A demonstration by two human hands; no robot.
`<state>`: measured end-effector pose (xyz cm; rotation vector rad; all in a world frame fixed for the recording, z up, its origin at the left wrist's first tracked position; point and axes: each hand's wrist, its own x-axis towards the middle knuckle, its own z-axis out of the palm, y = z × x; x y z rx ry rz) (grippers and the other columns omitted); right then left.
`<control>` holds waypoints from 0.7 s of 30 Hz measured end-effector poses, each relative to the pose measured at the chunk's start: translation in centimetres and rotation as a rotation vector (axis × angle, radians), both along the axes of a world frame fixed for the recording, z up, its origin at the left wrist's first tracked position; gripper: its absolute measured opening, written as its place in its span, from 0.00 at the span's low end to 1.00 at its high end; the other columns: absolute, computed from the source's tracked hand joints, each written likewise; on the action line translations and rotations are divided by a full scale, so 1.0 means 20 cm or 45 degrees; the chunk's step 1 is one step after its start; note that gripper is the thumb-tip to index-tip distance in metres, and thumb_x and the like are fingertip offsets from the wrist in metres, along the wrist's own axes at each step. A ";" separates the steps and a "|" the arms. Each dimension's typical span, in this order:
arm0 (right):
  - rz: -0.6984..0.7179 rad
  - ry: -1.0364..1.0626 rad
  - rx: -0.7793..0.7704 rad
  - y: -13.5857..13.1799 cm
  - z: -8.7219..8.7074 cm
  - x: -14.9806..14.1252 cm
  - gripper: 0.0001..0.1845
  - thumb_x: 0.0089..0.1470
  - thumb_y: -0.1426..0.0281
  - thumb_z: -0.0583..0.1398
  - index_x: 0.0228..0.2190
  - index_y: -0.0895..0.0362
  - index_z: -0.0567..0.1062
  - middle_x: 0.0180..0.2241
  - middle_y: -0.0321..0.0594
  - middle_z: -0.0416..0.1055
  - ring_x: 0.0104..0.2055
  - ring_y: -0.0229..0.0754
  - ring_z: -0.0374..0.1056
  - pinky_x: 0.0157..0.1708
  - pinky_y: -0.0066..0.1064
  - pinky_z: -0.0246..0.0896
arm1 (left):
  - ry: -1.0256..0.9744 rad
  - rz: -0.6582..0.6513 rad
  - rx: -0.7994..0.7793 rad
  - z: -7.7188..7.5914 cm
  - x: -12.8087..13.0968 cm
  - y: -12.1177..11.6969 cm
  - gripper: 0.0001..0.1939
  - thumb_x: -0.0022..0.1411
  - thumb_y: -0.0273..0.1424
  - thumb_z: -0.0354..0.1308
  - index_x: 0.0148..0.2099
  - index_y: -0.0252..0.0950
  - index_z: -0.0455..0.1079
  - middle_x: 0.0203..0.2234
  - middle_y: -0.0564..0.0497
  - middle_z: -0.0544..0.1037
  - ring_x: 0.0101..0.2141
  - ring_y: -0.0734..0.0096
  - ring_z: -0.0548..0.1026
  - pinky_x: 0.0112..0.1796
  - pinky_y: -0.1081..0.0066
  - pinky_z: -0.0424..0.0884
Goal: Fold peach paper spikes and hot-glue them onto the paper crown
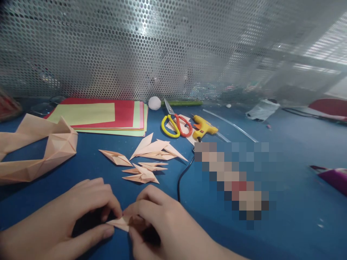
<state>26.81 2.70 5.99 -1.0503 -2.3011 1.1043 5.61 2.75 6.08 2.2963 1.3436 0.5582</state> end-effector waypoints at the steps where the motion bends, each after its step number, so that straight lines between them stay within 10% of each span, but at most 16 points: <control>1: -0.017 -0.005 -0.006 0.00 0.00 0.00 0.17 0.50 0.85 0.58 0.37 0.58 0.80 0.35 0.41 0.72 0.33 0.36 0.71 0.33 0.23 0.69 | 0.006 -0.004 0.018 0.00 0.01 0.01 0.04 0.60 0.36 0.60 0.36 0.43 0.74 0.25 0.56 0.74 0.35 0.66 0.73 0.39 0.70 0.71; 21: -0.063 0.048 -0.047 0.03 -0.02 0.00 0.08 0.57 0.78 0.62 0.31 0.56 0.80 0.30 0.37 0.76 0.31 0.36 0.72 0.32 0.24 0.66 | 0.030 -0.096 -0.327 0.02 0.02 0.01 0.07 0.59 0.25 0.53 0.32 0.40 0.70 0.29 0.59 0.76 0.33 0.71 0.74 0.40 0.66 0.63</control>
